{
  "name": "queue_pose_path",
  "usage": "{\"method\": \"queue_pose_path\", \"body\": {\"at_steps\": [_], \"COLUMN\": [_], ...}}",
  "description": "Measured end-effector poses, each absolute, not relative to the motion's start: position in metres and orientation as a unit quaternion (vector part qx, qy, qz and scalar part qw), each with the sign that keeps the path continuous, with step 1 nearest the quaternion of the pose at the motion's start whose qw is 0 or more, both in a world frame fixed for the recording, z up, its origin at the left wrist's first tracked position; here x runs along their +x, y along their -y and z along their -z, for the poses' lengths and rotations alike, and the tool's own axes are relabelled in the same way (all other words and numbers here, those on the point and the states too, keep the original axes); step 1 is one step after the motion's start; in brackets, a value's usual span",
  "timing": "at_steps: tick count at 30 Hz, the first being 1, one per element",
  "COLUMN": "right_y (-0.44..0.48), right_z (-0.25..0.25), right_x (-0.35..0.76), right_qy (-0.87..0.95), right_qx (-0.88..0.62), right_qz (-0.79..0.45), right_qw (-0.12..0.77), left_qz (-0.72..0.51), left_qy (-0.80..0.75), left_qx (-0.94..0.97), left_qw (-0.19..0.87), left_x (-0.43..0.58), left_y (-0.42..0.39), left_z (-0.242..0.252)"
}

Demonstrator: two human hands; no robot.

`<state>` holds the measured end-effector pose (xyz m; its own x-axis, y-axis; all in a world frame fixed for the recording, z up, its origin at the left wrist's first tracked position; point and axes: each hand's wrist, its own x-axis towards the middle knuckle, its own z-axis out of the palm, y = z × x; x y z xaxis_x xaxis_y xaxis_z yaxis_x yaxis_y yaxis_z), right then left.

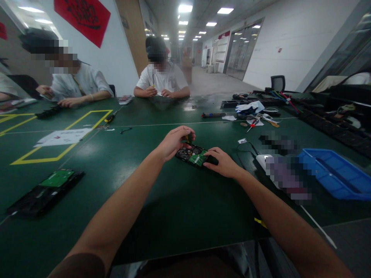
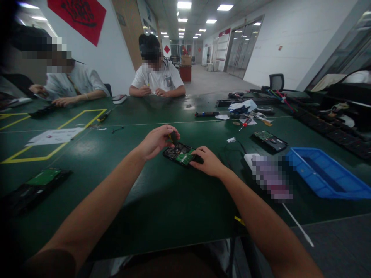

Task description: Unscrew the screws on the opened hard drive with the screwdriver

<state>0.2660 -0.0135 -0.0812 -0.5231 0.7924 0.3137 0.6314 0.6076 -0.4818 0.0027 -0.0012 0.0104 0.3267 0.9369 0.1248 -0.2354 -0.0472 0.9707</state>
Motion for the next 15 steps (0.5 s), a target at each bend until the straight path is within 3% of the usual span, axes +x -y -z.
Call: {"method": "queue_pose_path", "body": {"at_steps": [15], "right_y": [0.0131], "right_z": [0.0814], "right_x": [0.2657], "right_qy": [0.861], "right_qx": [-0.404], "right_qz": [-0.159], "right_qw": [0.267], "left_qz": [-0.489], "left_qy": [-0.314], "left_qx": [0.519], "left_qw": [0.627], "left_x": [0.0050], "left_y": [0.0001], "left_z": [-0.0069]}}
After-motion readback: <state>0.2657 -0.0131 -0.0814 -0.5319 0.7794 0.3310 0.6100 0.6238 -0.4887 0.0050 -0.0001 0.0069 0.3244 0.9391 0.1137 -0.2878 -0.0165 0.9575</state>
